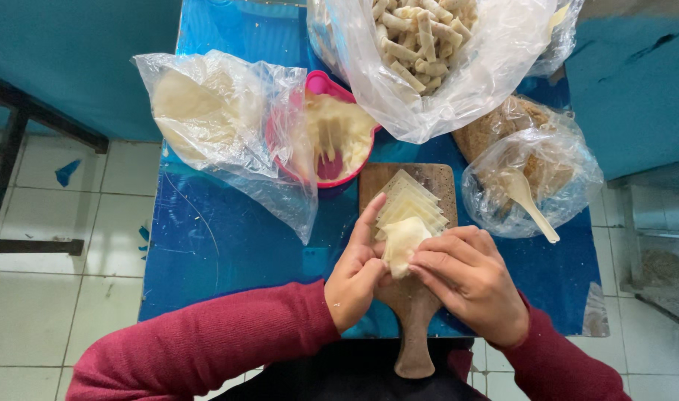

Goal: The person spoons filling from a plastic bag onto square dough wrappers and folds each wrapper over the filling into a triangular parcel by hand, pressing the edges closed and stacking the finished parcels on a small wooden board.

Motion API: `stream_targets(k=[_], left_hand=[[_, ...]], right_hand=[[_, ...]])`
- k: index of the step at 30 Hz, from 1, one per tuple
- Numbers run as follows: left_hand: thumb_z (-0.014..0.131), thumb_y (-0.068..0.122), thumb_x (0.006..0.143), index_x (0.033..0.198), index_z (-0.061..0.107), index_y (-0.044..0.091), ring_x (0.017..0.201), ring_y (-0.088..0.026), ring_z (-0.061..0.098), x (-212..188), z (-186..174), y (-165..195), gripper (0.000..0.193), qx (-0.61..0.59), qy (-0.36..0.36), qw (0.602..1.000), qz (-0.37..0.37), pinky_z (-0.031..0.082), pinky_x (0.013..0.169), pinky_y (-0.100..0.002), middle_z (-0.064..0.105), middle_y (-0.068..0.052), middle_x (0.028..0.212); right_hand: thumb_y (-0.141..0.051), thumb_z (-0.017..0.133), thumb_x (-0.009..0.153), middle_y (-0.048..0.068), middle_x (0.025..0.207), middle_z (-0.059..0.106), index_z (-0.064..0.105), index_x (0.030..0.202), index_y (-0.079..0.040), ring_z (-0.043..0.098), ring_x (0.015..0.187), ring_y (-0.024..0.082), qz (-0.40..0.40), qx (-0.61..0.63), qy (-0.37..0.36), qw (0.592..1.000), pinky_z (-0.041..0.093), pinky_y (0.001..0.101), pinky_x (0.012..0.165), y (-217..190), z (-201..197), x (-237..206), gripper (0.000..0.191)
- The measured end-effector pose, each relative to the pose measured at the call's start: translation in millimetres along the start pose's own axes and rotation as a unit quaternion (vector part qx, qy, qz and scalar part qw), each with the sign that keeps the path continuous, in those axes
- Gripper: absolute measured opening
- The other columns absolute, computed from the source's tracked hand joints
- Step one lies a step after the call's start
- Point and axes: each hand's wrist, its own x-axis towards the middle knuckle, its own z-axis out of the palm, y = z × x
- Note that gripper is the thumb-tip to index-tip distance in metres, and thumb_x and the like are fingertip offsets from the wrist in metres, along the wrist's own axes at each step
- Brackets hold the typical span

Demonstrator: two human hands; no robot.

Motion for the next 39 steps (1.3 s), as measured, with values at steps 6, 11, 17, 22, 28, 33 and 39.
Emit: stream_targets(k=[6,11,17,22,28,33,39], left_hand=[[0.037,-0.009,0.095,0.169,-0.007,0.021,0.127,-0.019,0.059,1.9,0.2,-1.9,0.092,0.036,-0.017,0.999,0.021,0.046,0.11,-0.032,0.056,-0.019,0.144],[0.035,-0.005,0.095,0.166,-0.011,0.021,0.125,-0.017,0.059,-2.2,2.6,1.1,0.088,0.053,-0.019,0.998,-0.024,0.049,0.109,-0.033,0.056,-0.015,0.142],[0.042,-0.002,0.1,0.169,0.003,0.011,0.124,-0.018,0.061,-1.5,11.8,13.6,0.08,0.123,-0.015,0.992,0.001,0.047,0.108,-0.029,0.065,-0.02,0.135],[0.059,-0.002,0.096,0.167,0.01,0.011,0.098,-0.011,0.061,-10.0,23.4,23.1,0.087,0.212,0.04,0.976,-0.024,0.05,0.085,-0.025,0.07,-0.015,0.112],[0.053,-0.004,0.099,0.169,0.01,0.011,0.094,-0.007,0.059,-27.1,27.9,14.9,0.084,0.174,0.048,0.983,0.016,0.049,0.083,-0.023,0.071,-0.012,0.111],[0.052,-0.006,0.098,0.168,0.011,0.011,0.109,-0.013,0.066,-47.7,15.6,5.8,0.083,0.12,0.063,0.99,0.034,0.053,0.095,-0.028,0.07,-0.014,0.121],[0.055,-0.003,0.098,0.166,0.006,0.01,0.112,-0.02,0.069,-57.2,-2.1,4.4,0.084,0.119,0.108,0.983,0.088,0.055,0.1,-0.035,0.07,-0.02,0.124]], right_hand=[[-0.021,0.082,0.074,0.006,0.104,0.07,0.073,0.1,-0.007,0.063,0.101,0.028,-0.019,-0.001,-0.008,1.0,0.047,0.0383,0.09,1.7,0.0,-5.6,0.031],[-0.013,0.075,0.091,0.005,0.099,0.072,0.07,0.1,-0.007,0.068,0.097,0.02,0.151,0.155,0.059,0.974,0.052,0.0256,0.088,15.4,10.0,-26.4,0.012],[-0.009,0.067,0.097,0.009,0.093,0.073,0.076,0.099,0.002,0.064,0.088,0.014,0.394,0.514,0.047,0.761,0.049,0.0278,0.083,38.5,12.1,-40.1,0.014],[-0.011,0.072,0.092,0.006,0.1,0.073,0.075,0.098,0.0,0.066,0.095,0.014,0.197,0.293,-0.006,0.936,0.052,0.0259,0.084,31.7,20.1,-46.0,0.013],[-0.014,0.055,0.106,0.011,0.108,0.071,0.064,0.11,0.002,0.066,0.101,0.02,0.342,0.652,0.121,0.666,0.051,0.035,0.094,34.3,32.0,-44.7,0.018],[-0.026,0.044,0.106,0.009,0.107,0.074,0.059,0.119,-0.002,0.071,0.098,0.022,0.413,0.702,0.182,0.551,0.054,0.0387,0.086,50.5,30.8,-33.9,0.031],[-0.004,0.069,0.101,0.01,0.106,0.071,0.063,0.115,-0.001,0.067,0.092,0.019,0.249,0.343,0.232,0.876,0.054,0.0368,0.085,36.1,20.9,-26.2,0.016]])
